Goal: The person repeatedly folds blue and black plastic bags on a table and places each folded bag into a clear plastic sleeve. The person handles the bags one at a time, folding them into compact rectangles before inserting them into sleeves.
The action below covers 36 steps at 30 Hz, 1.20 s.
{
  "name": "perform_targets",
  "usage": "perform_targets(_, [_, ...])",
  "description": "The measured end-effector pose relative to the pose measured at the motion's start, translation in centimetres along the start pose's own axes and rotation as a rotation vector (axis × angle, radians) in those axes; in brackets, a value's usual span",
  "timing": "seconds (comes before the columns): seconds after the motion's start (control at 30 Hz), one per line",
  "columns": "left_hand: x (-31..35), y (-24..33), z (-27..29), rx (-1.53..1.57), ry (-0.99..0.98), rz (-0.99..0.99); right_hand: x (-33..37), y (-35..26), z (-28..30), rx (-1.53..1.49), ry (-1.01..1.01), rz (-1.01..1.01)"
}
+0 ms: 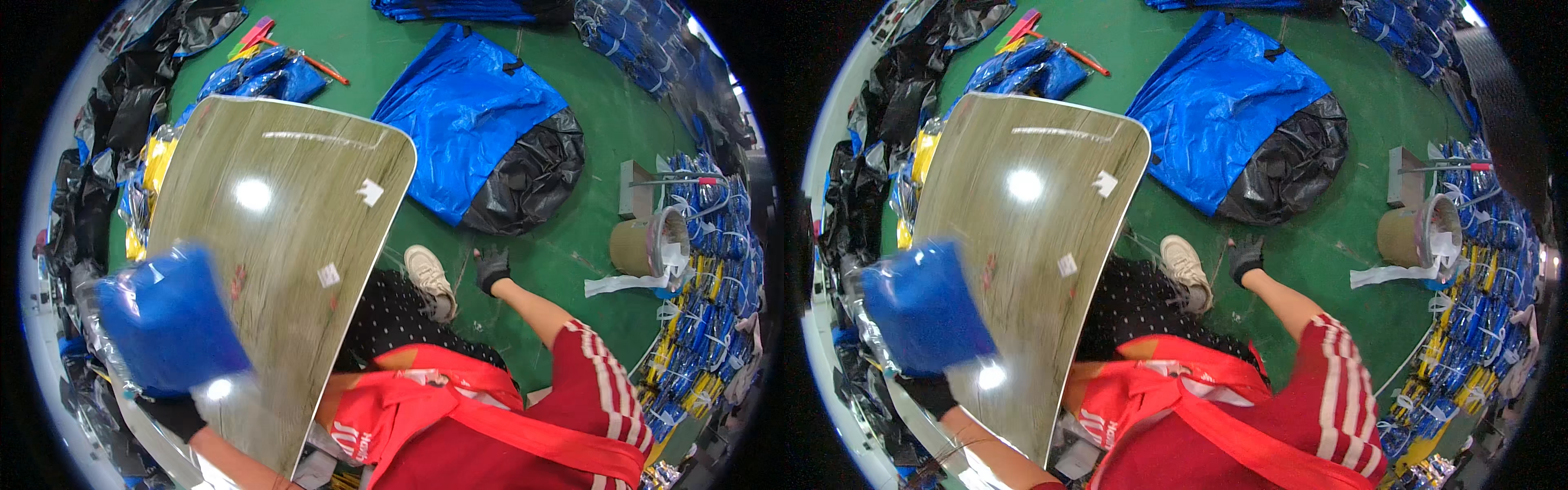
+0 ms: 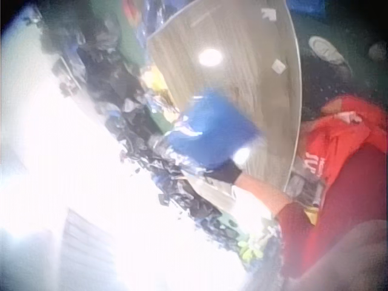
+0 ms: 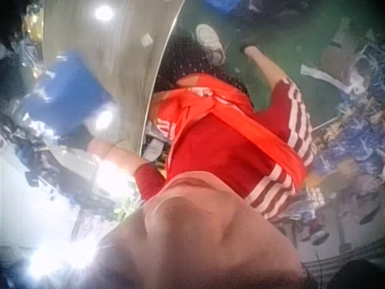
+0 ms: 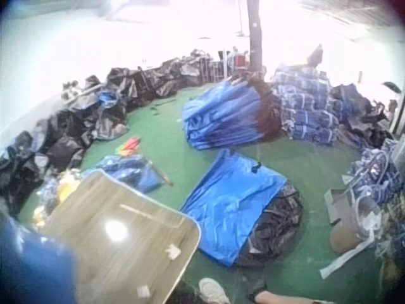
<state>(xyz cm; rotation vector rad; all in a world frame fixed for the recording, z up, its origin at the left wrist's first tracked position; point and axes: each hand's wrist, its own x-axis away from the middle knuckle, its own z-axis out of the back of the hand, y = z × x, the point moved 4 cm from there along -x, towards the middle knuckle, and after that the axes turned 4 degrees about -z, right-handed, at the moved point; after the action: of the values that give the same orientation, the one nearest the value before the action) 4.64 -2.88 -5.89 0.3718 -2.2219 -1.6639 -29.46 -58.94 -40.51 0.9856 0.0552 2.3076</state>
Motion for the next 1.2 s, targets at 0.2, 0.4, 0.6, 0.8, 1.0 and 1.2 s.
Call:
perform_targets(0.2, [-1.9, -9.2, -3.3, 0.000, -0.437, 0.050, -19.1, -3.6, -2.2, -0.477, 0.423, -0.723])
perform_targets(0.4, [7.0, -11.3, -3.7, -0.450, -0.469, -0.090, -18.6, 8.4, 18.9, -0.756, 0.554, -0.290])
perform_targets(0.6, [10.7, -11.5, -7.2, -0.101, -0.696, 0.113, 7.6, 12.8, 46.1, -0.821, 1.531, 0.585])
perform_targets(0.8, [8.4, -10.2, -11.0, 0.534, -1.005, 0.378, 29.9, 9.4, 49.1, -0.808, 1.164, 0.786])
perform_targets(1.0, [2.5, -3.2, -3.5, 0.491, -0.872, 0.215, 34.5, 4.2, 37.1, -0.382, 0.551, 1.755])
perform_targets(1.2, [5.1, 5.3, 17.2, -0.736, -0.337, -0.244, 29.5, -7.2, 29.3, 0.161, -0.487, 1.708])
